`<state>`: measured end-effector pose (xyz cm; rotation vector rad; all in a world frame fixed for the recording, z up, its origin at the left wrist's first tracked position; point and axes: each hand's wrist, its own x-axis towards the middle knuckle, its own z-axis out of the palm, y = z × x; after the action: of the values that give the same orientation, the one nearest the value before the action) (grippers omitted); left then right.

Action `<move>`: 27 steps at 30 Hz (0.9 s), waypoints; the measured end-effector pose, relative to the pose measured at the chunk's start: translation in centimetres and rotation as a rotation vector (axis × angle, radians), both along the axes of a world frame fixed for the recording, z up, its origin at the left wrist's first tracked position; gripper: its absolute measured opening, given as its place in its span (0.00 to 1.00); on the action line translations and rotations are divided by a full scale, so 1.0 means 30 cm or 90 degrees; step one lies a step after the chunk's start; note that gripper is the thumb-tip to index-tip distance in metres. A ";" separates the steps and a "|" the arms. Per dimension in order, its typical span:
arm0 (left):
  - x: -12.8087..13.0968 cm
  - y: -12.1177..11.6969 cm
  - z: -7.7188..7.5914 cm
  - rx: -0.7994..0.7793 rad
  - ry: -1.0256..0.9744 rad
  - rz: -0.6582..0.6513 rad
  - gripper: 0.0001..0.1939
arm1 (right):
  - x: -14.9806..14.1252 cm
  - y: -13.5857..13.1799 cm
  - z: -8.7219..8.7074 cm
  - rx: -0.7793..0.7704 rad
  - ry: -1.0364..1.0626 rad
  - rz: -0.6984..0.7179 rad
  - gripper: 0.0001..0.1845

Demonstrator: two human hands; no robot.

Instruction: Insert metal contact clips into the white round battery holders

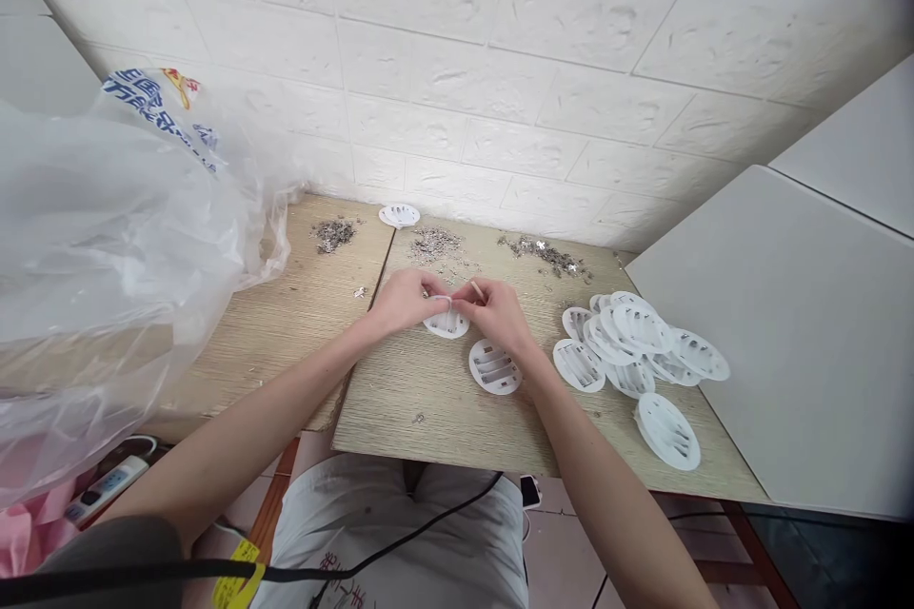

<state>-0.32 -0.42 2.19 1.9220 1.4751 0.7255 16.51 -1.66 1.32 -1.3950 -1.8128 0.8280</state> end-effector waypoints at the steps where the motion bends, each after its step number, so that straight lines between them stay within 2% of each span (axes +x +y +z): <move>1: 0.000 -0.005 0.007 -0.027 0.029 0.008 0.10 | 0.000 0.001 -0.001 -0.020 -0.010 0.004 0.06; 4: 0.000 -0.018 0.022 -0.063 0.089 0.012 0.10 | -0.003 0.002 -0.008 -0.058 -0.026 0.007 0.06; 12: 0.004 -0.022 0.025 -0.072 0.128 0.015 0.12 | -0.026 0.000 -0.009 -0.075 -0.053 -0.036 0.05; 16: 0.004 -0.021 0.012 -0.037 0.150 -0.006 0.12 | -0.029 0.001 -0.013 -0.048 -0.089 -0.029 0.04; 23: -0.005 -0.007 -0.022 0.026 0.130 -0.058 0.08 | 0.008 0.007 0.003 0.041 -0.128 0.062 0.08; 25: -0.004 -0.004 -0.027 0.036 0.110 -0.060 0.08 | 0.028 0.018 0.003 0.069 -0.118 0.018 0.10; 27: -0.003 -0.003 -0.029 0.035 0.098 -0.065 0.07 | 0.047 0.036 -0.006 0.117 -0.131 -0.068 0.13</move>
<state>-0.42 -0.50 1.32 2.1185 1.4481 0.5882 17.91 -0.56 1.16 -1.4851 -1.8952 0.4649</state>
